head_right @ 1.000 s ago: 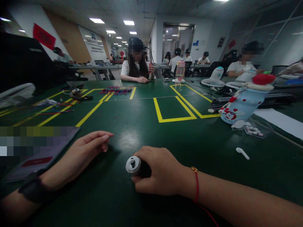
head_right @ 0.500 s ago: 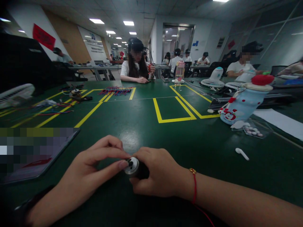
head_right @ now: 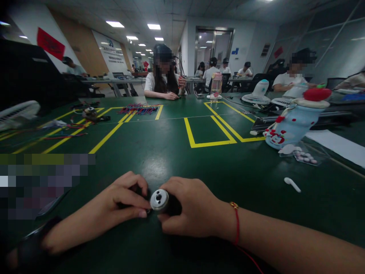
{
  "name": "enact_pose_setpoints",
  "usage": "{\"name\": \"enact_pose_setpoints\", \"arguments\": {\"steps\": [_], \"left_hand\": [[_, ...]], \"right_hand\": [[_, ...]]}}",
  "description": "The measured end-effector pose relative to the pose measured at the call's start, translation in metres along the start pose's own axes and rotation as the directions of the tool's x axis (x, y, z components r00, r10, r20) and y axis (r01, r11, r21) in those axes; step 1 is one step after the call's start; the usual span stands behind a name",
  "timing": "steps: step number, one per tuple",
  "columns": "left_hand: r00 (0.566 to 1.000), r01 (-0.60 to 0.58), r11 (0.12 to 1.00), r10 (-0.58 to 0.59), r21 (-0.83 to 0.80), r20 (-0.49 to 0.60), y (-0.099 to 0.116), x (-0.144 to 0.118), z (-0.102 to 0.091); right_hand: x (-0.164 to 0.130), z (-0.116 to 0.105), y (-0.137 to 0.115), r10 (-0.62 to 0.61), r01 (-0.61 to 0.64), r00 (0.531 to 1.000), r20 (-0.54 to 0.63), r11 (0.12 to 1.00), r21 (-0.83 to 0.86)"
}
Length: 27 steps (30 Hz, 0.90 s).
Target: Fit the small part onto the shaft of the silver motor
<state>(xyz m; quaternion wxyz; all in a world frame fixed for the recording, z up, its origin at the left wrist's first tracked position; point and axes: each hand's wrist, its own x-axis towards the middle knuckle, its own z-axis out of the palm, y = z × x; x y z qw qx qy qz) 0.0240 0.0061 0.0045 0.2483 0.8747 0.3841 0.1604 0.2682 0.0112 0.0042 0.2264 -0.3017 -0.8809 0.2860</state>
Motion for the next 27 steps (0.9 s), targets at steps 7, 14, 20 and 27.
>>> {"name": "enact_pose_setpoints", "arguments": {"steps": [7, 14, 20, 27], "left_hand": [[1.000, -0.013, 0.999, 0.013, 0.033, 0.014, -0.002, 0.000, 0.001], [0.987, 0.113, 0.968, -0.134, -0.225, -0.083, -0.002, 0.001, -0.008], [0.677, 0.139, 0.590, -0.643, -0.795, -0.359, -0.032, 0.002, -0.015], [0.642, 0.012, 0.429, -0.696, -0.903, -0.322, -0.040, 0.003, -0.012]], "right_hand": [[0.000, 0.000, 0.000, 0.006, -0.006, 1.000, 0.012, 1.000, 0.009], [0.000, -0.001, -0.001, -0.001, 0.001, 1.000, 0.018, 1.000, -0.001], [0.000, -0.004, -0.003, 0.001, -0.001, 1.000, 0.023, 1.000, 0.012], [-0.001, -0.003, -0.002, 0.008, -0.008, 1.000, 0.020, 1.000, 0.011]]}}
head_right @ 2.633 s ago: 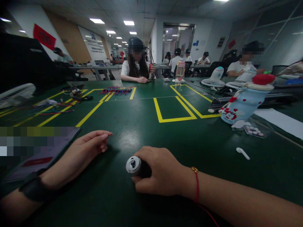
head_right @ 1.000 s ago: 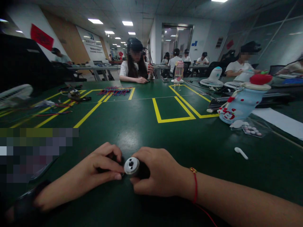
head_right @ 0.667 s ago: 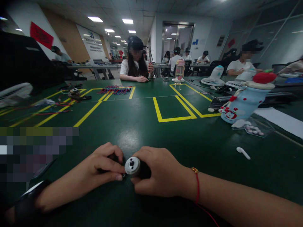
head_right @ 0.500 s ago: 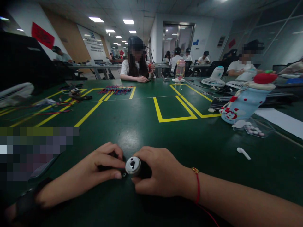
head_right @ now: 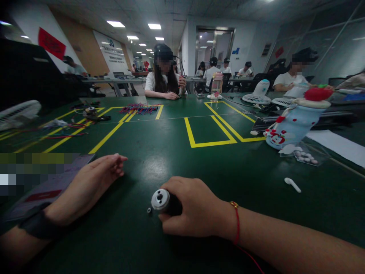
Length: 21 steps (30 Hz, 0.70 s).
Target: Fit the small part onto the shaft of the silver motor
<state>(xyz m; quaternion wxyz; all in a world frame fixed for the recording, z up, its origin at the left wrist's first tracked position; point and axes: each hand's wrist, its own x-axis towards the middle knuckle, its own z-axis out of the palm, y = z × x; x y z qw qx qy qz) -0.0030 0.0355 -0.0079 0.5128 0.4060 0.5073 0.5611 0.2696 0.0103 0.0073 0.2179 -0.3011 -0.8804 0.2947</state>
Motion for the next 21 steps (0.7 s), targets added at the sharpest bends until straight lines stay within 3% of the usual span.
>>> {"name": "enact_pose_setpoints", "arguments": {"steps": [7, 11, 13, 15, 17, 19, 21], "left_hand": [[1.000, -0.011, 0.999, 0.011, 0.051, 0.009, -0.002, 0.001, 0.000], [0.984, -0.138, 0.921, 0.086, 0.365, 0.157, 0.005, -0.008, 0.002], [0.941, -0.225, 0.831, 0.050, 0.509, 0.335, 0.011, -0.017, 0.007], [0.820, -0.420, 0.689, 0.008, 0.591, 0.573, 0.015, -0.027, 0.015], [0.731, -0.559, 0.568, -0.005, 0.604, 0.682, 0.016, -0.035, 0.022], [0.693, -0.615, 0.521, -0.003, 0.592, 0.721, 0.014, -0.038, 0.027], [0.698, -0.605, 0.552, 0.019, 0.574, 0.716, 0.013, -0.039, 0.029]], "right_hand": [[0.000, -0.001, 0.000, -0.012, 0.012, 1.000, 0.000, 1.000, 0.002], [0.000, 0.000, 0.000, -0.018, 0.018, 1.000, -0.007, 1.000, 0.007], [0.000, 0.000, 0.000, -0.016, 0.016, 1.000, -0.010, 1.000, -0.002], [0.000, 0.001, 0.000, -0.016, 0.016, 1.000, -0.014, 1.000, -0.013], [0.000, 0.001, 0.001, -0.018, 0.017, 1.000, -0.014, 1.000, -0.020], [0.000, 0.002, 0.001, -0.018, 0.017, 1.000, -0.013, 1.000, -0.022], [0.000, 0.001, 0.001, -0.016, 0.016, 1.000, -0.013, 1.000, -0.023]]}}
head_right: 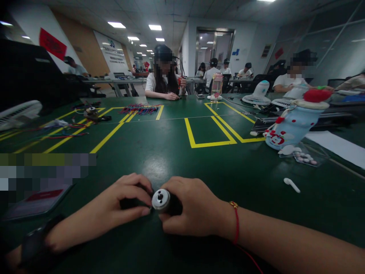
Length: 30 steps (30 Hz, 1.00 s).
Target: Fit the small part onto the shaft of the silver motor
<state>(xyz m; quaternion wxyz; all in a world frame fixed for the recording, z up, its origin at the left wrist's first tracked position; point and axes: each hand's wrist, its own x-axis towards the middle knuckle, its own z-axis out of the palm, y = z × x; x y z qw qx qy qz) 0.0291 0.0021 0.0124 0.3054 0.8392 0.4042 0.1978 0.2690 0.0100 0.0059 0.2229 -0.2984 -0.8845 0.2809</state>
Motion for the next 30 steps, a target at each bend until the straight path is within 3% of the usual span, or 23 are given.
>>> {"name": "enact_pose_setpoints", "arguments": {"steps": [4, 6, 13, 16, 19, 23, 26, 28, 30], "left_hand": [[0.965, 0.024, 0.991, -0.058, -0.132, -0.255, 0.009, 0.003, -0.002], [0.946, 0.002, 0.991, -0.046, -0.135, -0.320, 0.018, 0.005, -0.002], [0.974, -0.017, 0.997, 0.001, -0.069, -0.228, 0.042, 0.008, 0.008], [0.976, 0.029, 0.992, -0.055, -0.127, -0.210, 0.037, 0.005, 0.006], [0.951, 0.115, 0.965, -0.176, -0.238, -0.255, 0.019, 0.003, 0.000], [0.838, 0.235, 0.867, -0.410, -0.440, -0.361, -0.014, 0.006, -0.007], [0.754, 0.150, 0.680, -0.548, -0.718, -0.362, -0.032, 0.009, -0.009], [0.737, 0.057, 0.559, -0.582, -0.827, -0.342, -0.037, 0.010, -0.010], [0.742, 0.014, 0.498, -0.587, -0.867, -0.325, -0.037, 0.009, -0.011]], "right_hand": [[0.000, 0.000, -0.001, 0.003, -0.003, 1.000, 0.000, 1.000, -0.018], [0.001, 0.001, -0.001, -0.009, 0.008, 1.000, -0.005, 0.999, -0.035], [0.003, 0.006, 0.001, -0.037, 0.035, 0.999, -0.017, 0.996, -0.080], [0.003, 0.005, 0.001, -0.036, 0.035, 0.999, -0.013, 0.996, -0.077], [0.002, 0.003, 0.000, -0.026, 0.026, 1.000, -0.004, 0.999, -0.038], [0.001, 0.000, -0.001, -0.002, 0.003, 1.000, 0.020, 1.000, -0.021], [0.002, -0.001, -0.001, 0.008, -0.008, 1.000, 0.027, 1.000, -0.010], [0.002, -0.002, -0.001, 0.009, -0.009, 1.000, 0.030, 1.000, -0.004], [0.002, -0.002, -0.001, 0.010, -0.010, 0.999, 0.035, 1.000, 0.000]]}}
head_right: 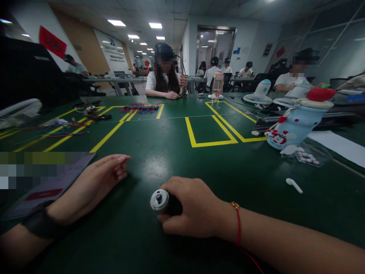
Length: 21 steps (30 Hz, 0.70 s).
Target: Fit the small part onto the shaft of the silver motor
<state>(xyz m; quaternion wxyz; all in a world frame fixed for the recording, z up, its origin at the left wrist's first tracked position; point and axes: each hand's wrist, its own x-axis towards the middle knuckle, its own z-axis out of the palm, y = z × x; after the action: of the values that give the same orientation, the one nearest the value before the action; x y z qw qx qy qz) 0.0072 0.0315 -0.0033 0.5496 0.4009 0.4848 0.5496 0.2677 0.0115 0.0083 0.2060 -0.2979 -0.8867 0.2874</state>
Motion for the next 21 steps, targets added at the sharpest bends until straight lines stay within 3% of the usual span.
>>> {"name": "enact_pose_setpoints", "arguments": {"steps": [8, 11, 13, 15, 17, 21], "left_hand": [[1.000, -0.014, 0.998, 0.014, 0.055, -0.002, 0.000, 0.001, -0.001], [0.997, -0.067, 0.968, 0.075, 0.243, -0.025, 0.000, -0.004, 0.003], [0.978, -0.207, 0.831, 0.190, 0.517, 0.086, 0.002, -0.015, 0.010], [0.904, -0.427, 0.643, 0.277, 0.636, 0.326, 0.006, -0.029, 0.021], [0.840, -0.537, 0.582, 0.297, 0.611, 0.455, 0.011, -0.042, 0.032], [0.811, -0.572, 0.541, 0.265, 0.616, 0.521, 0.016, -0.054, 0.049]], "right_hand": [[-0.002, 0.000, 0.000, 0.010, -0.010, 1.000, 0.004, 1.000, -0.013], [-0.001, 0.000, -0.001, 0.012, -0.012, 1.000, 0.003, 1.000, -0.024], [-0.001, -0.001, -0.001, 0.011, -0.011, 1.000, 0.005, 1.000, -0.024], [0.000, 0.000, 0.000, 0.002, -0.002, 1.000, -0.001, 1.000, -0.024], [0.000, 0.001, 0.001, 0.001, -0.002, 1.000, -0.008, 0.999, -0.032], [0.001, 0.005, 0.003, -0.024, 0.022, 0.999, -0.026, 0.998, -0.055]]}}
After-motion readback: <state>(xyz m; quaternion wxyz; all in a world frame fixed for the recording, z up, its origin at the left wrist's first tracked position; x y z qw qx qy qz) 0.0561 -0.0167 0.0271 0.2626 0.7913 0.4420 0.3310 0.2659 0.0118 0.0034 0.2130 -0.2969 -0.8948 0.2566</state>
